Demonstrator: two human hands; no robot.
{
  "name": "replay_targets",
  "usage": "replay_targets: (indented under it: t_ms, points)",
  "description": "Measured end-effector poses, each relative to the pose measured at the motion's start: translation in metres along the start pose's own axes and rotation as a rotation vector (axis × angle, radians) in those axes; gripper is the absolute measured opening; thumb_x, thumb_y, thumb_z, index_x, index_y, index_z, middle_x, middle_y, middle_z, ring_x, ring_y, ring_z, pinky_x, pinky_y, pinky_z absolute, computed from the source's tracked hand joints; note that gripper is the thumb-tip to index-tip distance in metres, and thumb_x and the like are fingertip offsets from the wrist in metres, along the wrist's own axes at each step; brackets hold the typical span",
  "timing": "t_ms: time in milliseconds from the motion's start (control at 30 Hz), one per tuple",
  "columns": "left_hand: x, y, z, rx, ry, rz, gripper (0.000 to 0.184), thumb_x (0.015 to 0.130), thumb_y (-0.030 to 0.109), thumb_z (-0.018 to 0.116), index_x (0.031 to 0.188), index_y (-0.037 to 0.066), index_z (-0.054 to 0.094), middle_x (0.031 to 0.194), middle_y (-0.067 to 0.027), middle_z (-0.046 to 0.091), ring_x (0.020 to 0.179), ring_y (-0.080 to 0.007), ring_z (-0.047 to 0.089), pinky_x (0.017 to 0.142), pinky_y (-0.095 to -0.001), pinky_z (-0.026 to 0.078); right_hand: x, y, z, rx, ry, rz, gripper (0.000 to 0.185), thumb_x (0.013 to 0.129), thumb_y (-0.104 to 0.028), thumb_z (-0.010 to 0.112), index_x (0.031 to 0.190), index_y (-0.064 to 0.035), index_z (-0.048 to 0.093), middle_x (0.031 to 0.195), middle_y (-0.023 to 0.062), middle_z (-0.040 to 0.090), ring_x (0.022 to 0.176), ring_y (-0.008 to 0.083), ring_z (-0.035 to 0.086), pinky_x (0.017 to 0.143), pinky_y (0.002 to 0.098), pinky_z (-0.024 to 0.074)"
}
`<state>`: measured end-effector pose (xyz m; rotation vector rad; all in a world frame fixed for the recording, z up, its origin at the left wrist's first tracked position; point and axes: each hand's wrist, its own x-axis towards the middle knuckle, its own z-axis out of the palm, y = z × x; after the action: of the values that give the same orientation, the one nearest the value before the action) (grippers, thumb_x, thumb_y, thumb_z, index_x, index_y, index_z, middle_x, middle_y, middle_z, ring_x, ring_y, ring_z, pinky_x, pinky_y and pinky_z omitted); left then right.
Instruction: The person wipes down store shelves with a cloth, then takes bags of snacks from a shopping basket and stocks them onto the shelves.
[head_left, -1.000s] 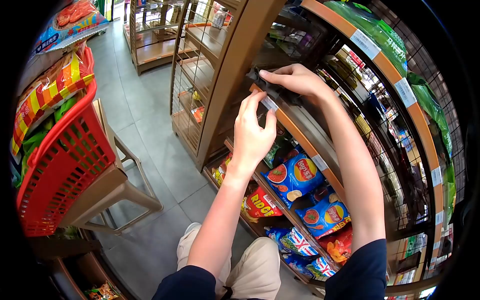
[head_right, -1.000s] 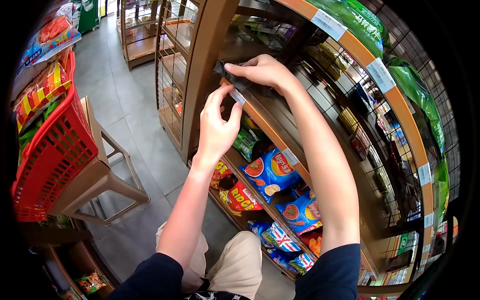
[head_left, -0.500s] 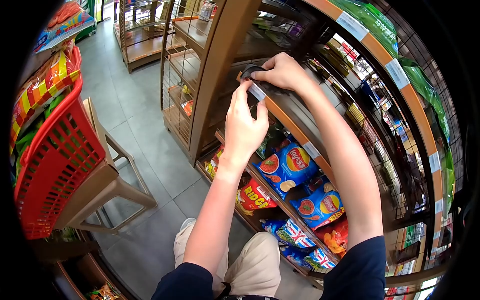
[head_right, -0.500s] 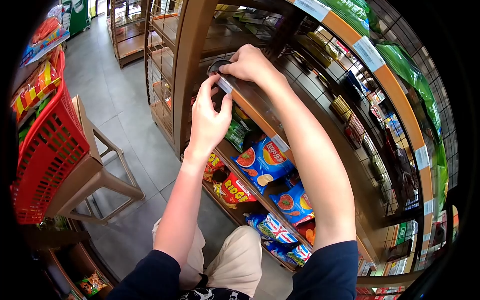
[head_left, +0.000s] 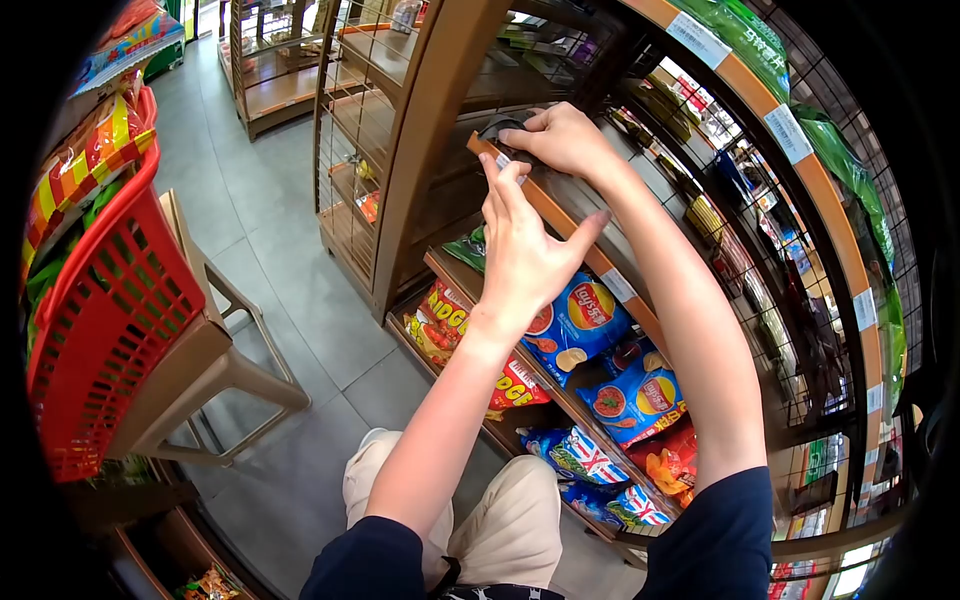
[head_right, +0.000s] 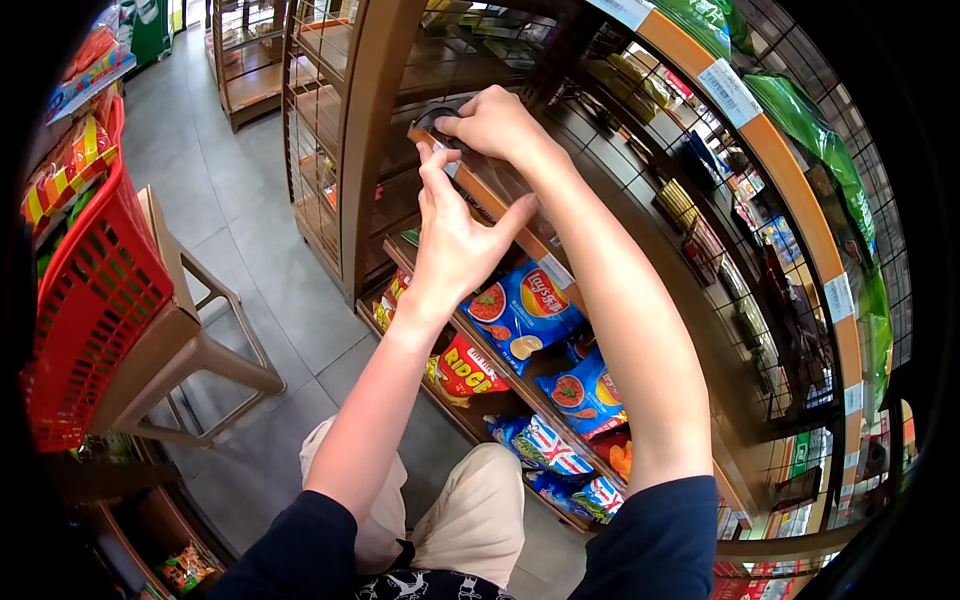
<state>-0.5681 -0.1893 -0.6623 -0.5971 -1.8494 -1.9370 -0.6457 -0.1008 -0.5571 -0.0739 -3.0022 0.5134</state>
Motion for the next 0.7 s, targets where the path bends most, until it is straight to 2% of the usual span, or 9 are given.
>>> replay_targets:
  t_ms: [100, 300, 367, 500, 533, 567, 633, 667, 700]
  points:
    - [0.000, -0.002, 0.009, 0.058, 0.034, 0.023, 0.090, 0.072, 0.031, 0.084, 0.125, -0.004, 0.020, 0.139, -0.0426, 0.021, 0.124, -0.0488, 0.039, 0.102, -0.0472, 0.038, 0.000, 0.001, 0.002, 0.001, 0.021, -0.013, 0.033, 0.080, -0.035, 0.071, 0.090, -0.0033, 0.075, 0.075, 0.0163, 0.069, 0.067, 0.0217, 0.066, 0.069, 0.0356, 0.0524]
    - [0.000, -0.001, 0.018, -0.047, 0.060, -0.070, 0.085, 0.074, 0.027, 0.081, 0.121, -0.005, 0.018, 0.128, -0.0411, 0.032, 0.118, -0.0466, 0.045, 0.099, -0.0460, 0.040, -0.018, -0.015, -0.003, -0.003, 0.011, 0.060, 0.034, 0.080, -0.032, 0.072, 0.094, -0.0009, 0.073, 0.080, 0.0203, 0.070, 0.073, 0.0253, 0.069, 0.072, 0.0361, 0.0541]
    - [0.002, 0.000, 0.023, -0.118, 0.094, -0.106, 0.085, 0.070, 0.026, 0.079, 0.122, -0.008, 0.021, 0.127, -0.0416, 0.034, 0.118, -0.0522, 0.043, 0.101, -0.0484, 0.038, -0.020, -0.014, -0.005, -0.013, -0.002, 0.092, 0.036, 0.080, -0.032, 0.073, 0.095, 0.0005, 0.073, 0.081, 0.0218, 0.070, 0.075, 0.0268, 0.069, 0.073, 0.0363, 0.0545]
    - [0.003, 0.001, 0.026, -0.144, 0.091, -0.122, 0.086, 0.071, 0.027, 0.079, 0.123, -0.008, 0.020, 0.137, -0.0468, 0.019, 0.124, -0.0540, 0.038, 0.104, -0.0484, 0.036, -0.024, -0.008, -0.006, -0.031, 0.053, 0.112, 0.038, 0.079, -0.031, 0.074, 0.097, 0.0027, 0.072, 0.087, 0.0233, 0.070, 0.080, 0.0308, 0.070, 0.076, 0.0377, 0.0549]
    - [0.003, -0.001, 0.027, -0.154, 0.100, -0.091, 0.088, 0.071, 0.027, 0.080, 0.123, -0.008, 0.019, 0.140, -0.0480, 0.011, 0.128, -0.0546, 0.034, 0.106, -0.0477, 0.035, -0.027, -0.007, -0.007, -0.031, 0.048, 0.119, 0.038, 0.078, -0.030, 0.075, 0.097, 0.0028, 0.072, 0.088, 0.0233, 0.070, 0.081, 0.0315, 0.070, 0.077, 0.0379, 0.0549]
    - [0.004, -0.002, 0.028, -0.158, 0.096, -0.091, 0.088, 0.071, 0.027, 0.080, 0.123, -0.008, 0.019, 0.140, -0.0480, 0.011, 0.128, -0.0546, 0.034, 0.106, -0.0477, 0.035, -0.028, -0.005, -0.006, -0.033, 0.050, 0.124, 0.038, 0.078, -0.030, 0.075, 0.097, 0.0028, 0.072, 0.088, 0.0233, 0.070, 0.081, 0.0315, 0.070, 0.077, 0.0379, 0.0549]
    - [0.004, -0.004, 0.030, -0.127, 0.128, -0.039, 0.091, 0.071, 0.024, 0.084, 0.122, -0.008, 0.015, 0.125, -0.0326, 0.033, 0.118, -0.0369, 0.046, 0.099, -0.0408, 0.040, -0.032, 0.001, -0.004, -0.105, 0.109, 0.060, 0.038, 0.081, -0.036, 0.071, 0.081, 0.0029, 0.072, 0.067, 0.0137, 0.065, 0.062, 0.0200, 0.062, 0.063, 0.0351, 0.0494]
    - [0.004, -0.005, 0.031, -0.053, 0.168, 0.013, 0.092, 0.071, 0.023, 0.084, 0.123, -0.006, 0.014, 0.126, -0.0302, 0.033, 0.119, -0.0351, 0.045, 0.099, -0.0408, 0.040, -0.035, 0.001, -0.005, -0.106, 0.110, 0.064, 0.038, 0.081, -0.036, 0.071, 0.081, 0.0029, 0.072, 0.067, 0.0137, 0.065, 0.062, 0.0200, 0.062, 0.063, 0.0351, 0.0494]
    - [0.003, -0.005, 0.032, -0.056, 0.165, 0.013, 0.092, 0.071, 0.023, 0.084, 0.123, -0.006, 0.014, 0.126, -0.0302, 0.033, 0.119, -0.0351, 0.045, 0.099, -0.0408, 0.040, -0.039, 0.001, -0.006, -0.105, 0.100, 0.067, 0.039, 0.080, -0.035, 0.071, 0.084, 0.0033, 0.072, 0.076, 0.0160, 0.067, 0.066, 0.0216, 0.064, 0.066, 0.0354, 0.0503]
